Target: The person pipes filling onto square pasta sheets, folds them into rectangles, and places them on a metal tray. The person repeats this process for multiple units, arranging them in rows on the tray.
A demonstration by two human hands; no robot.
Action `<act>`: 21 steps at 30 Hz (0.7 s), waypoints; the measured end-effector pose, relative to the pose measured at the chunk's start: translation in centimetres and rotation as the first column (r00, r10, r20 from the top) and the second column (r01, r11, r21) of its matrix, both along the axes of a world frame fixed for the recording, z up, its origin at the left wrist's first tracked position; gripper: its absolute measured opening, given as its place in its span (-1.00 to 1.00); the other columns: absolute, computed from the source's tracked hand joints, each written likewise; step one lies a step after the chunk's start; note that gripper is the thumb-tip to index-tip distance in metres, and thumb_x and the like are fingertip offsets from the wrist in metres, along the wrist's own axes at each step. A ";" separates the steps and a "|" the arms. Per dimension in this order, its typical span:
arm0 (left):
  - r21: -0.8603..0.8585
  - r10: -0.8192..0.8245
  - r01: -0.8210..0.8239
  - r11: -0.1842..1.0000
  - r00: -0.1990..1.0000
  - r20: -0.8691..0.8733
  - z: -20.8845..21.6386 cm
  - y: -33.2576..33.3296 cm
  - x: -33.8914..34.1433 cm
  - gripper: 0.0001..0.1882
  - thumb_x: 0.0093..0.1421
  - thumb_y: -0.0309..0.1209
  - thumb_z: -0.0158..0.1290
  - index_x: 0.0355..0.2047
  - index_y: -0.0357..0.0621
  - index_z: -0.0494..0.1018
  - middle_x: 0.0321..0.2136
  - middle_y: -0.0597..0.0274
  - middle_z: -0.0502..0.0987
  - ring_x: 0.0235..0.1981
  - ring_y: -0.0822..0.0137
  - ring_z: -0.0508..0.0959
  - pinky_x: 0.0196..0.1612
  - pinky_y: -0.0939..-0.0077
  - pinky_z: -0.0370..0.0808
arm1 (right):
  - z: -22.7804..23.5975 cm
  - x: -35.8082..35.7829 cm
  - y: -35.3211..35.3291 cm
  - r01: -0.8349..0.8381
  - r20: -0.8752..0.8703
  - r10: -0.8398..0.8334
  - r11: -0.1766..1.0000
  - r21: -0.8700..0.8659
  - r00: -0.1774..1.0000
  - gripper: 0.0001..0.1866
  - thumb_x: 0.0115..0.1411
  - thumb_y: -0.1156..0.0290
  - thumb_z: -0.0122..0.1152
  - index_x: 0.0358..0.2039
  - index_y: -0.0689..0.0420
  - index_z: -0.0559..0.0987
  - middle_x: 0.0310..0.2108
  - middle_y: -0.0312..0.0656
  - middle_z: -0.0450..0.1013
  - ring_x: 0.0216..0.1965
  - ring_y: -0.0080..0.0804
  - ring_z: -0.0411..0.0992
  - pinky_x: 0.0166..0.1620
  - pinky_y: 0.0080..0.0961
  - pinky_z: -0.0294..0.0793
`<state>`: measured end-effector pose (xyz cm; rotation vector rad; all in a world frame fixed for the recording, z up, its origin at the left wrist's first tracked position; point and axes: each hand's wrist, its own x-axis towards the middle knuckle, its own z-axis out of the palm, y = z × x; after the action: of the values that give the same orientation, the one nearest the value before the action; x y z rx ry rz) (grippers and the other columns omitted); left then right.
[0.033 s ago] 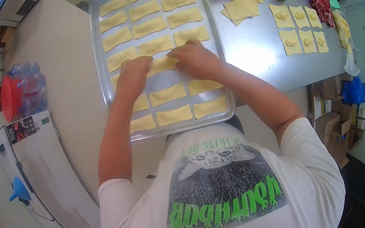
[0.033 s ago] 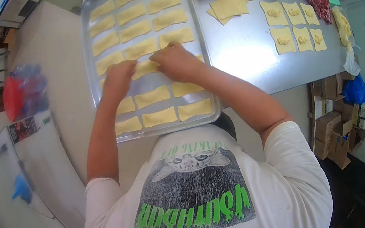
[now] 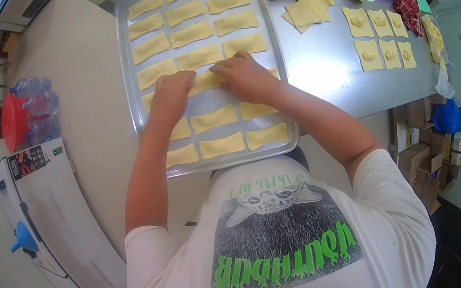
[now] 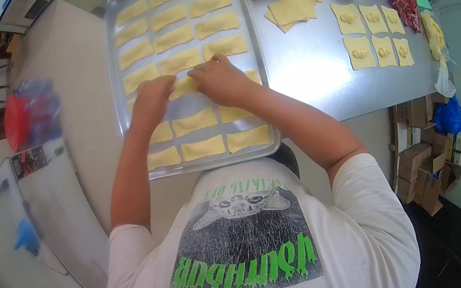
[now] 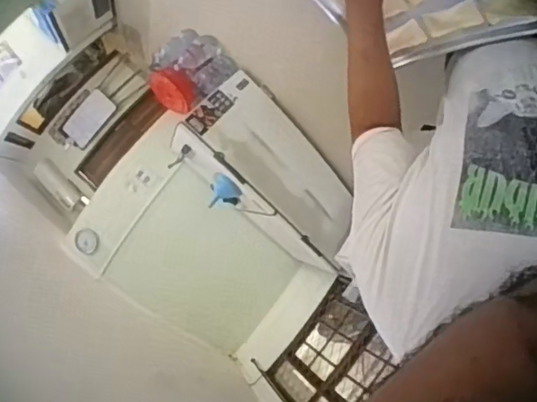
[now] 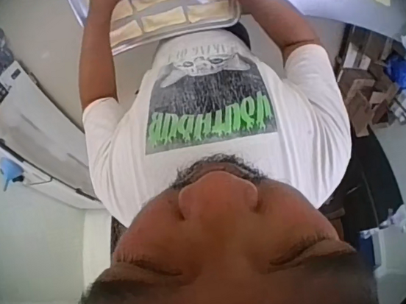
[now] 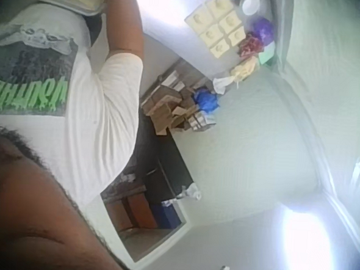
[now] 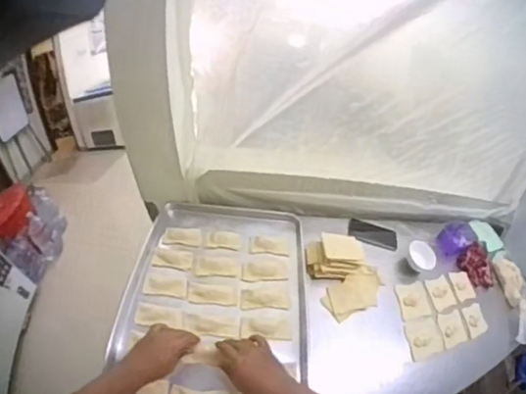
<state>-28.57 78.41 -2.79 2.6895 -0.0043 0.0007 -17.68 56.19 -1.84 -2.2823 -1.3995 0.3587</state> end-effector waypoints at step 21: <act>-0.475 -0.008 -0.174 0.862 0.935 -0.355 3.6 1.2 -1.4 -0.76 0.28 -0.48 0.20 -0.04 -0.12 0.55 -0.10 0.08 0.55 -0.04 -0.02 0.55 -0.01 0.17 0.51 | 2.8 0.1 2.9 0.015 -0.487 -0.095 0.986 -0.165 0.868 -0.63 0.15 0.33 0.43 -0.03 0.10 0.61 -0.25 -0.04 0.64 -0.13 -0.01 0.57 0.06 -0.20 0.48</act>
<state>-30.00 79.57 0.79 2.1294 0.1978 -0.3939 -17.60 59.12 0.99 -2.1269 -1.0668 0.9894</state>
